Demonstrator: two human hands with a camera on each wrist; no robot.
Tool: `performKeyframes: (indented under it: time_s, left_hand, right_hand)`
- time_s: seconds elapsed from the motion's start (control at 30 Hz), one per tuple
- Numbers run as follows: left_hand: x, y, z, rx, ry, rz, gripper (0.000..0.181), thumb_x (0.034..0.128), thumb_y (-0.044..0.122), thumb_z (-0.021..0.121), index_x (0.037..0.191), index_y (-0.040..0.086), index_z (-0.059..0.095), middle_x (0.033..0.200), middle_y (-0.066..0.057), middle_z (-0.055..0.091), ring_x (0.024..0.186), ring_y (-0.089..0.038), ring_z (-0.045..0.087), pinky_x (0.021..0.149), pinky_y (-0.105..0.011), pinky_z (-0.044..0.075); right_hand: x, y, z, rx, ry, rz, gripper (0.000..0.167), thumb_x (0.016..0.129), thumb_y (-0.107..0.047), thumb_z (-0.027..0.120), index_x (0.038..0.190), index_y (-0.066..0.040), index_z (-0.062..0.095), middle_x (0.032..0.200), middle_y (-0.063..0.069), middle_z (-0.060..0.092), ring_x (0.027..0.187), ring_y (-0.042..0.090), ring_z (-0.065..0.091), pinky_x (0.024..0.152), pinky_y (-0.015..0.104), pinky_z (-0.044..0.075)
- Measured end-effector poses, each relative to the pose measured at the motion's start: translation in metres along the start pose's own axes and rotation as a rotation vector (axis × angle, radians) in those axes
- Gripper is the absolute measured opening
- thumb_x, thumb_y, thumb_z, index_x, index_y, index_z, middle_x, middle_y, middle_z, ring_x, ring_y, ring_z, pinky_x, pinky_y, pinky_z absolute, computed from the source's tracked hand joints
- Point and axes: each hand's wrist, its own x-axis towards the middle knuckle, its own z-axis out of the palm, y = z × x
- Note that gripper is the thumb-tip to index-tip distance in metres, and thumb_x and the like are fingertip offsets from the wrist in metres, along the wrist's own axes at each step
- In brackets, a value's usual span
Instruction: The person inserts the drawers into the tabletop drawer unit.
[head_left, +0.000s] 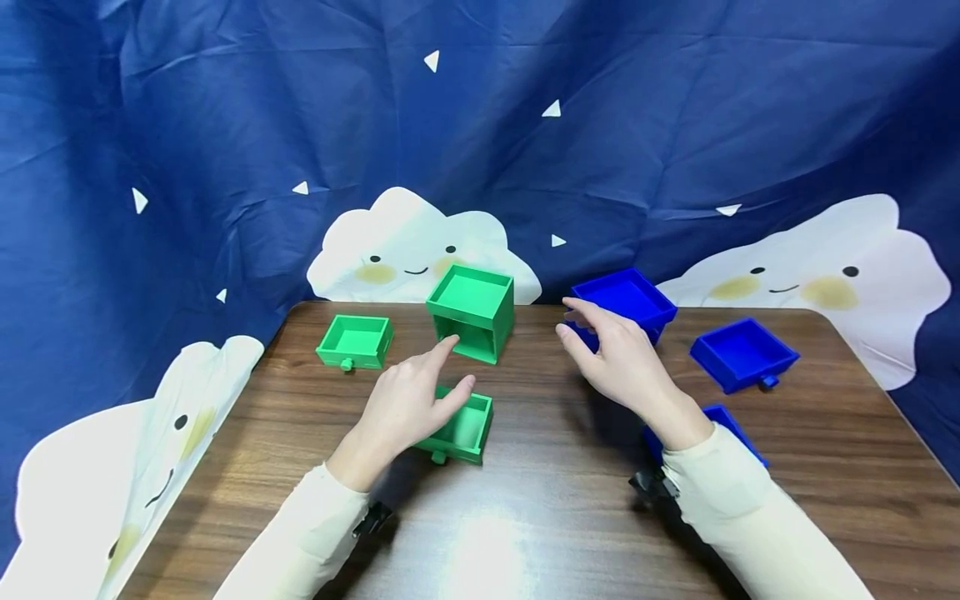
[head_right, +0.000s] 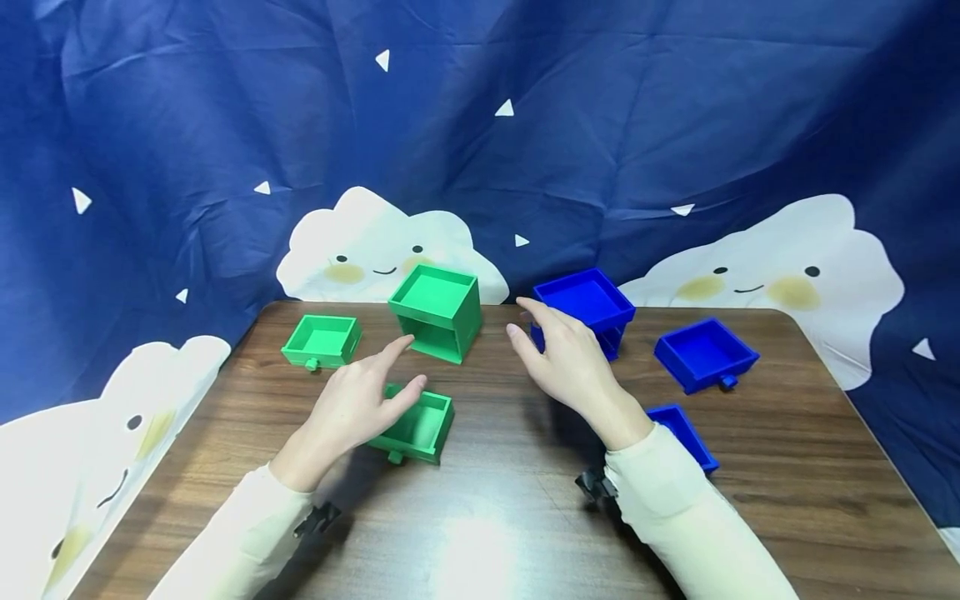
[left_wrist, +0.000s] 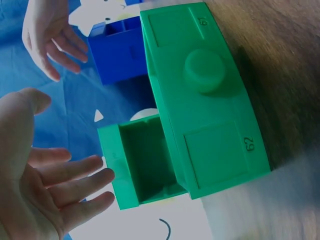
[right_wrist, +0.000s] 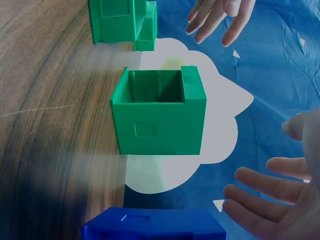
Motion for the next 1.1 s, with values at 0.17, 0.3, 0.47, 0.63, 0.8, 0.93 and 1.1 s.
performKeyframes:
  time_s: [0.17,0.3,0.47,0.63,0.8,0.93,1.1]
  left_hand:
    - [-0.002,-0.002,-0.002,-0.020,-0.003,-0.010,0.061,0.1013,0.042,0.069,0.149,0.005,0.061,0.083,-0.010,0.076,0.062,-0.022,0.068,0.058,-0.041,0.056]
    - [-0.004,-0.004,-0.003,-0.036,0.002,-0.018,0.059,0.1010,0.041,0.070,0.147,0.004,0.062,0.105,-0.010,0.082,0.056,-0.016,0.060,0.055,-0.038,0.053]
    - [-0.006,-0.007,-0.004,-0.039,0.033,-0.018,0.056,0.1004,0.039,0.070,0.144,0.004,0.063,0.111,-0.010,0.083,0.063,-0.023,0.069,0.061,-0.045,0.058]
    - [-0.009,-0.009,-0.005,-0.056,0.054,-0.023,0.052,0.1003,0.037,0.071,0.141,0.004,0.065,0.110,-0.009,0.083,0.074,-0.026,0.075,0.066,-0.048,0.061]
    - [-0.012,-0.012,-0.005,-0.070,0.054,-0.041,0.050,0.0996,0.037,0.072,0.139,0.006,0.067,0.100,-0.007,0.080,0.074,-0.020,0.071,0.068,-0.044,0.059]
    - [-0.014,-0.013,-0.005,-0.084,0.041,-0.058,0.052,0.0998,0.037,0.072,0.140,0.006,0.067,0.100,-0.006,0.080,0.076,-0.021,0.071,0.071,-0.046,0.060]
    - [-0.018,-0.017,-0.007,-0.102,0.027,-0.077,0.050,0.1008,0.038,0.072,0.140,0.007,0.068,0.104,-0.006,0.081,0.082,-0.026,0.077,0.074,-0.048,0.062]
  right_hand:
    - [0.004,-0.001,0.005,0.011,-0.004,0.004,0.047,0.108,-0.027,0.064,0.148,-0.002,0.062,0.130,0.019,0.076,0.118,0.038,0.074,0.103,0.057,0.057]
    - [0.007,-0.001,0.009,0.017,-0.002,-0.004,0.046,0.107,-0.025,0.065,0.146,-0.001,0.063,0.128,0.020,0.077,0.116,0.040,0.074,0.101,0.057,0.057]
    - [0.011,-0.002,0.013,0.028,-0.008,-0.003,0.046,0.107,-0.026,0.065,0.146,-0.001,0.064,0.130,0.020,0.076,0.114,0.039,0.075,0.101,0.056,0.058]
    - [0.015,-0.003,0.018,0.030,-0.011,0.005,0.044,0.107,-0.027,0.064,0.145,-0.003,0.065,0.127,0.019,0.077,0.108,0.036,0.075,0.097,0.055,0.058]
    - [0.018,-0.004,0.022,0.053,-0.015,0.010,0.043,0.107,-0.024,0.064,0.145,-0.002,0.065,0.126,0.018,0.077,0.108,0.036,0.075,0.098,0.054,0.058]
    - [0.020,-0.002,0.025,0.062,-0.018,0.008,0.043,0.107,-0.022,0.064,0.145,-0.002,0.065,0.127,0.018,0.077,0.110,0.034,0.075,0.099,0.053,0.058]
    - [0.023,-0.001,0.030,0.059,-0.015,-0.003,0.043,0.107,-0.022,0.065,0.144,-0.001,0.065,0.127,0.018,0.077,0.109,0.034,0.075,0.098,0.052,0.058]
